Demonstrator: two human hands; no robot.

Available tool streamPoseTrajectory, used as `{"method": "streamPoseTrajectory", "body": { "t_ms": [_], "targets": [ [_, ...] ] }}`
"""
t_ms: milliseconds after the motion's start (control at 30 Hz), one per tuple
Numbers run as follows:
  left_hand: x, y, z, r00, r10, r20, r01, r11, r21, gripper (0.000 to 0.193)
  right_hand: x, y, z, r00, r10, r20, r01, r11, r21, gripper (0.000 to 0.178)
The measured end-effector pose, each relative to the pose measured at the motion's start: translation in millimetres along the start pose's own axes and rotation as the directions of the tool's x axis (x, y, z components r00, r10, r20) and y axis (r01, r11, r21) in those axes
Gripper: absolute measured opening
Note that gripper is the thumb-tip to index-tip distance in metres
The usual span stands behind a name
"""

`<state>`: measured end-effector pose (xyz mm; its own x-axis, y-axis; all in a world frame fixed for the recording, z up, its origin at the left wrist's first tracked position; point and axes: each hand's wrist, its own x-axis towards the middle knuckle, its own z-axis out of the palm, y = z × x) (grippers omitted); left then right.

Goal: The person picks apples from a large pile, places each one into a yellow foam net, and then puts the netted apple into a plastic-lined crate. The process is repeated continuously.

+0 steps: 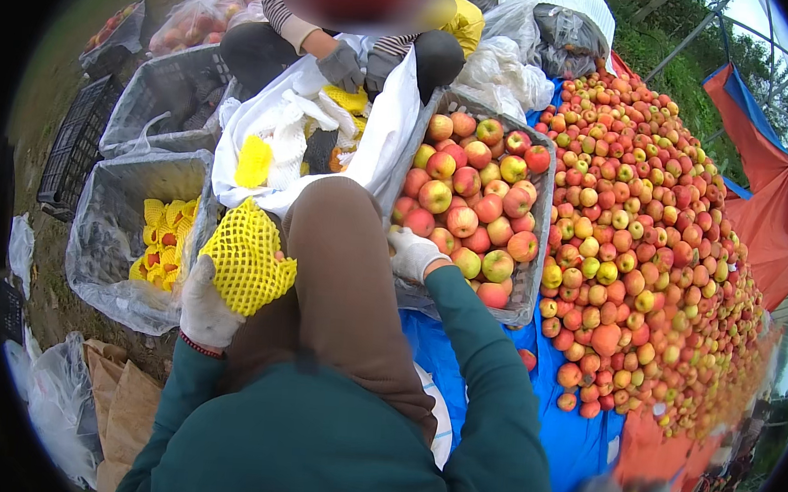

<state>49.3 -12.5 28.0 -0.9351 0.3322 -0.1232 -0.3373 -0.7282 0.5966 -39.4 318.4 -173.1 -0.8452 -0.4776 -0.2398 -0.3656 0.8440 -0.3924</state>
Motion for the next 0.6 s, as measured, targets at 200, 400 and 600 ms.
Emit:
{"method": "streamPoseTrajectory", "body": {
  "t_ms": [200, 400, 600],
  "targets": [
    [-14.3, -7.4, -6.5, 0.999, 0.051, 0.018, -0.053, 0.988, 0.143, 0.046, -22.7, -49.6, -38.5, 0.935, 0.335, -0.118, -0.291, 0.913, 0.285, 0.044],
    [-21.9, -0.7, -9.9, 0.987, 0.16, -0.02, -0.106, 0.74, 0.664, 0.052, -71.7, -69.1, -88.2, 0.764, 0.535, -0.361, 0.433, -0.01, 0.902, 0.056],
    [-6.5, -16.1, 22.7, 0.884, 0.322, 0.34, -0.437, 0.307, 0.846, 0.07, -89.4, -193.0, -130.8, 0.886, 0.163, -0.434, 0.39, -0.767, 0.509, 0.073]
  ]
}}
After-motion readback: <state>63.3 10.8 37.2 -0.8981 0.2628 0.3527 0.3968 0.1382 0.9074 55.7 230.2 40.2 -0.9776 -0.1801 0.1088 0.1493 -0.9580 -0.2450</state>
